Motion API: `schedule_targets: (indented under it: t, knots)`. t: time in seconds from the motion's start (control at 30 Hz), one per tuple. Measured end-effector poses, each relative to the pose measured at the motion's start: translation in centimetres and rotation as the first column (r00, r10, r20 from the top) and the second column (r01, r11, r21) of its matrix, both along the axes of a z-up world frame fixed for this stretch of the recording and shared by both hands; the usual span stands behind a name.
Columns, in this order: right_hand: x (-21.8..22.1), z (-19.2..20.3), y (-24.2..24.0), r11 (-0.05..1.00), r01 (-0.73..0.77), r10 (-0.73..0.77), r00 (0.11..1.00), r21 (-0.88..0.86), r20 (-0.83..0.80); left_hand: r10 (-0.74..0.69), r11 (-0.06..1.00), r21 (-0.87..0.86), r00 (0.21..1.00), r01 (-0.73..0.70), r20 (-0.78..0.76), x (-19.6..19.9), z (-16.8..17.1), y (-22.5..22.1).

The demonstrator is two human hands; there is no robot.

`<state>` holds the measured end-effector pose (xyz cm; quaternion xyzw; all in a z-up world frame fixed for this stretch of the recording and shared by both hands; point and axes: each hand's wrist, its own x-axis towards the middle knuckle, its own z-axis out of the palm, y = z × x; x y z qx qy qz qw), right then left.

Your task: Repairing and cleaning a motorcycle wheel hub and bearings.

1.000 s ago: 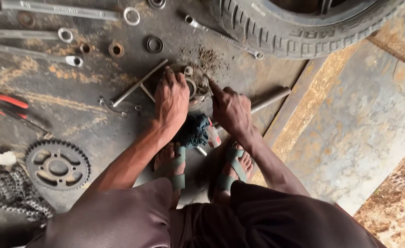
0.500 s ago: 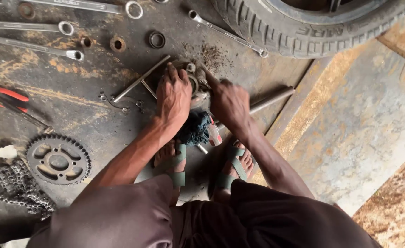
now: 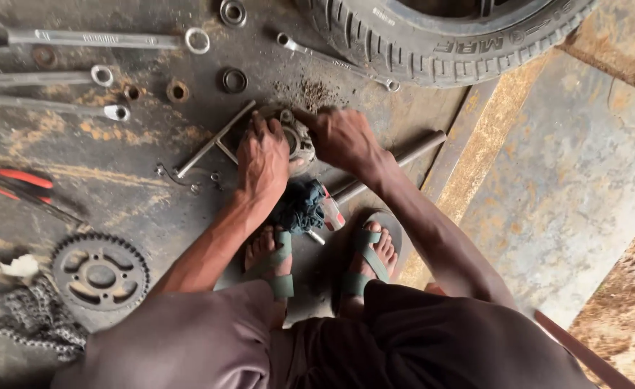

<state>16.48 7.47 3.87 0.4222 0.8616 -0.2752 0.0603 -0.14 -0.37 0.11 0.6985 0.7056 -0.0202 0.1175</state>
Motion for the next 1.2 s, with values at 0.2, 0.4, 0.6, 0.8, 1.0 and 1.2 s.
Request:
schedule_targets:
  t: [0.2,0.4,0.6,0.8,1.0,1.2]
  knots:
    - [2.7,1.8,-1.5,0.995,-0.024,0.009,0.987,-0.097,-0.159,0.019,0.999,-0.038,1.0,-0.019,0.015,-0.2,-1.3,0.1]
    - [2.7,-2.3,-0.5,0.998,-0.025,0.01,0.968,-0.057,-0.251,0.018,0.999,-0.032,1.0,-0.017,0.013,-0.2,-2.1,-0.6]
    - [3.3,-0.2,0.5,0.956,-0.039,-0.104,0.883,-0.291,-0.458,0.026,0.993,-0.114,0.999,-0.023,0.026,0.4,-0.7,-0.3]
    - [2.3,0.8,-1.7,0.995,0.052,-0.069,0.974,-0.087,-0.216,0.052,0.984,-0.175,0.997,-0.043,0.048,0.6,-0.4,0.0]
    - [0.9,0.0,-1.4,0.999,0.028,-0.025,0.988,0.016,-0.15,0.047,0.982,-0.186,0.998,-0.039,0.04,0.7,2.2,0.3]
    - [2.9,0.2,-2.2,0.998,0.011,-0.002,0.99,0.066,-0.139,0.077,0.989,-0.133,0.995,-0.068,0.063,-0.2,-3.2,-0.8]
